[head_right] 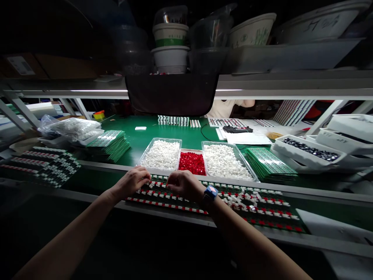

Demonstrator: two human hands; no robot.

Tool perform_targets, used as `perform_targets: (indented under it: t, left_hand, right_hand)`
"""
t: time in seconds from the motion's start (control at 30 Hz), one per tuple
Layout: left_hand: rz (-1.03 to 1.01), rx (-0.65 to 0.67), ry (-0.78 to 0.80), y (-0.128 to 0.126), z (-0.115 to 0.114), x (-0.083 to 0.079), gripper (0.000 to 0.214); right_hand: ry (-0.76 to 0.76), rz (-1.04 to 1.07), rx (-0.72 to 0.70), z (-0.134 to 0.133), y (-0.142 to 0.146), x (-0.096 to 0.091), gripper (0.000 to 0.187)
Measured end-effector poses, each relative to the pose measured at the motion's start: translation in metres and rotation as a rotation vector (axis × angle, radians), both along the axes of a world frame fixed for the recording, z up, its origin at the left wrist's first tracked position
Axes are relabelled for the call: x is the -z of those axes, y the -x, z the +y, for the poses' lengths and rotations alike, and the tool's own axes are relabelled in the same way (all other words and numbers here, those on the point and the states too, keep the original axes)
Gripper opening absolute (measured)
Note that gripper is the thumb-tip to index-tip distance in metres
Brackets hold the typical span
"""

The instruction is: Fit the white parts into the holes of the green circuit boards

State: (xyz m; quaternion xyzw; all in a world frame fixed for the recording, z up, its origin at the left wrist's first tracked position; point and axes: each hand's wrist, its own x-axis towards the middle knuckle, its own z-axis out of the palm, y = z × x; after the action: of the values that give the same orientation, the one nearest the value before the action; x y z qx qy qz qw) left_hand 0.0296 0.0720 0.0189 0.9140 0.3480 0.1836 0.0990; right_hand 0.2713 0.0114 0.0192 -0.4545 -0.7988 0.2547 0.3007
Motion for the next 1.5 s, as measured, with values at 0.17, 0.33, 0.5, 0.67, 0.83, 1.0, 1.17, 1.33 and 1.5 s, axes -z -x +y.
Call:
perform_targets:
  t: [0.17,0.33,0.5,0.67,0.83,1.0,1.17,1.33,1.5]
  left_hand:
    - [-0.025,-0.016,0.025,0.002,0.003,0.004,0.014]
    - [-0.042,-0.017,0.036,0.004,0.004,0.005,0.013]
    - [-0.055,-0.019,0.041,0.004,0.005,0.009,0.013]
    - [-0.054,-0.010,0.043,0.005,0.003,0.008,0.013]
    - [-0.060,0.004,-0.041,0.003,-0.010,0.000,0.010]
    - [0.025,0.088,-0.107,-0.003,-0.017,0.002,0.010]
    - [0.079,0.067,-0.108,-0.006,-0.016,0.004,0.010]
    - [-0.018,0.020,-0.011,-0.003,-0.021,0.000,0.007]
    - [-0.229,-0.095,0.156,0.007,-0.032,-0.007,0.007]
  right_hand:
    - [0.005,-0.014,0.000,-0.002,0.001,-0.002,0.008]
    - [0.012,-0.016,0.003,-0.001,0.001,0.001,0.008]
    - [0.016,-0.025,0.005,-0.001,0.001,0.002,0.008]
    - [0.022,-0.023,0.013,-0.002,0.003,0.003,0.007]
    - [0.056,-0.009,0.087,0.002,0.003,0.007,0.009]
    - [-0.006,-0.116,0.215,0.007,0.013,0.001,0.008]
    - [-0.018,-0.313,0.245,0.010,0.027,-0.006,0.012]
    - [0.022,-0.445,0.253,0.013,0.034,-0.008,0.017]
    - [0.059,-0.549,0.256,0.014,0.039,-0.012,0.020]
